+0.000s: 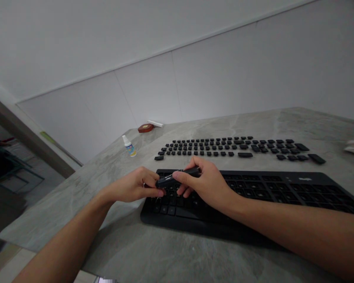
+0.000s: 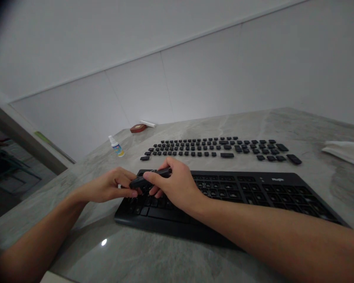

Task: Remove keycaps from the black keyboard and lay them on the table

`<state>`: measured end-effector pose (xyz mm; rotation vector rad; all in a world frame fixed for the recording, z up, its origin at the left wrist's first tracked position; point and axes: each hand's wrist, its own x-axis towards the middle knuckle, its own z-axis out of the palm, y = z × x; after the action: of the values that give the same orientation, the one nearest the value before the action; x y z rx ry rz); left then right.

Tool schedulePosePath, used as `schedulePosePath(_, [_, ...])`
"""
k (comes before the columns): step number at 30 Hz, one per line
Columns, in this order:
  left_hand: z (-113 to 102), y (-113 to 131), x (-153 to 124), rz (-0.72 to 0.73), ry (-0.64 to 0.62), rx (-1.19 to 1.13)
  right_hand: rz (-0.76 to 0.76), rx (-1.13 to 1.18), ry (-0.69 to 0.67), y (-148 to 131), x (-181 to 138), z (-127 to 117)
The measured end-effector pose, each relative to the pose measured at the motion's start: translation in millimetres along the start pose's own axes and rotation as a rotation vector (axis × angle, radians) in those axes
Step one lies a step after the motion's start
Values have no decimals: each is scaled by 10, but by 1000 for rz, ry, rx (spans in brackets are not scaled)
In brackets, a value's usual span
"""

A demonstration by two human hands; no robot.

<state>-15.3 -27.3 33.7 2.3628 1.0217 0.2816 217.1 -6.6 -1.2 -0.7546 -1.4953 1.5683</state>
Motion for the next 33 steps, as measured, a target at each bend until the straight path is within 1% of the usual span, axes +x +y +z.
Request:
schedulePosePath(6, [7,3,10,-16,13,-28,-16,-4,10,9,13,-10])
schedulePosePath(11, [-2,4,4,-17,-17,-2,-20,-23,5,6,5,-10])
schedulePosePath(23, [-17,32,-5,60,-28,66,-29,-52,-2,-8,-11,7])
schedulePosePath(29, [-1,10,-14,12,-39,54,-49,-71,-7,-5,-29,15])
schedulePosePath(33, [3,30,-4,16,-41,28,-53,-87,-17,-1,-39,25])
